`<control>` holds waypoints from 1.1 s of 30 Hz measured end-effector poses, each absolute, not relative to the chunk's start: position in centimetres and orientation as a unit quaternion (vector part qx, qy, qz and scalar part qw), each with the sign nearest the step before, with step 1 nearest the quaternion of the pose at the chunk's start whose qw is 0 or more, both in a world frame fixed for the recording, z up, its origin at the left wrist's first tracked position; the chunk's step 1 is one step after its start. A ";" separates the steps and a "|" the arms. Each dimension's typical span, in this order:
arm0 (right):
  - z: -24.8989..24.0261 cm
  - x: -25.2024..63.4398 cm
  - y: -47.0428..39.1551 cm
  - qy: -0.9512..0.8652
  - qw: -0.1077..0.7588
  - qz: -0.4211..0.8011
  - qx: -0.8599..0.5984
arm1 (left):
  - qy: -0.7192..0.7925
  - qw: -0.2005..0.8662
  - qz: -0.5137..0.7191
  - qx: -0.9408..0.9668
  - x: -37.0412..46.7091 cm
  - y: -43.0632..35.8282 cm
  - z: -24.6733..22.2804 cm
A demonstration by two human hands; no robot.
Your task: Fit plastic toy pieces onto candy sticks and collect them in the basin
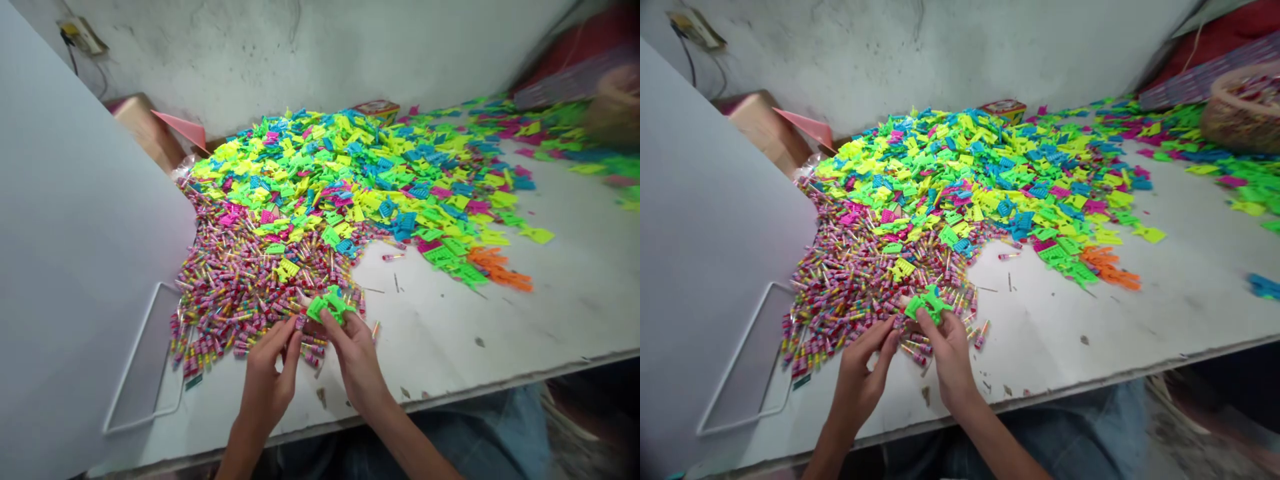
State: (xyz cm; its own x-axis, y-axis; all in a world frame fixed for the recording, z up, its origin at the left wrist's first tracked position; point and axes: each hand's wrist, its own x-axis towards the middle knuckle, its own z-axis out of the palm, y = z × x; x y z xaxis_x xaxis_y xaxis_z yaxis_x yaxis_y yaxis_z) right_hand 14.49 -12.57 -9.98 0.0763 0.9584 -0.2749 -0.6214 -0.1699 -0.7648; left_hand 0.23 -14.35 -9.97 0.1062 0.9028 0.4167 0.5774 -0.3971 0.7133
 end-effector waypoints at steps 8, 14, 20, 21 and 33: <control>-9.1 16.7 -12.3 -0.293 0.512 0.706 -0.391 | 0.559 0.342 0.437 0.616 0.2 -15.5 -8.5; -8.9 16.9 -12.8 -0.279 0.495 0.716 -0.407 | 0.551 0.258 0.411 0.679 0.6 -15.6 -6.8; -7.7 17.4 -13.0 -0.362 0.461 0.696 -0.414 | 0.526 0.208 0.393 0.725 0.3 -15.4 -6.5; -7.6 17.4 -13.0 -0.359 0.470 0.691 -0.416 | 0.528 0.216 0.387 0.724 0.3 -15.4 -6.4; -8.7 16.1 -13.8 -0.291 0.552 0.659 -0.421 | 0.490 0.157 0.400 0.758 0.7 -15.7 -6.9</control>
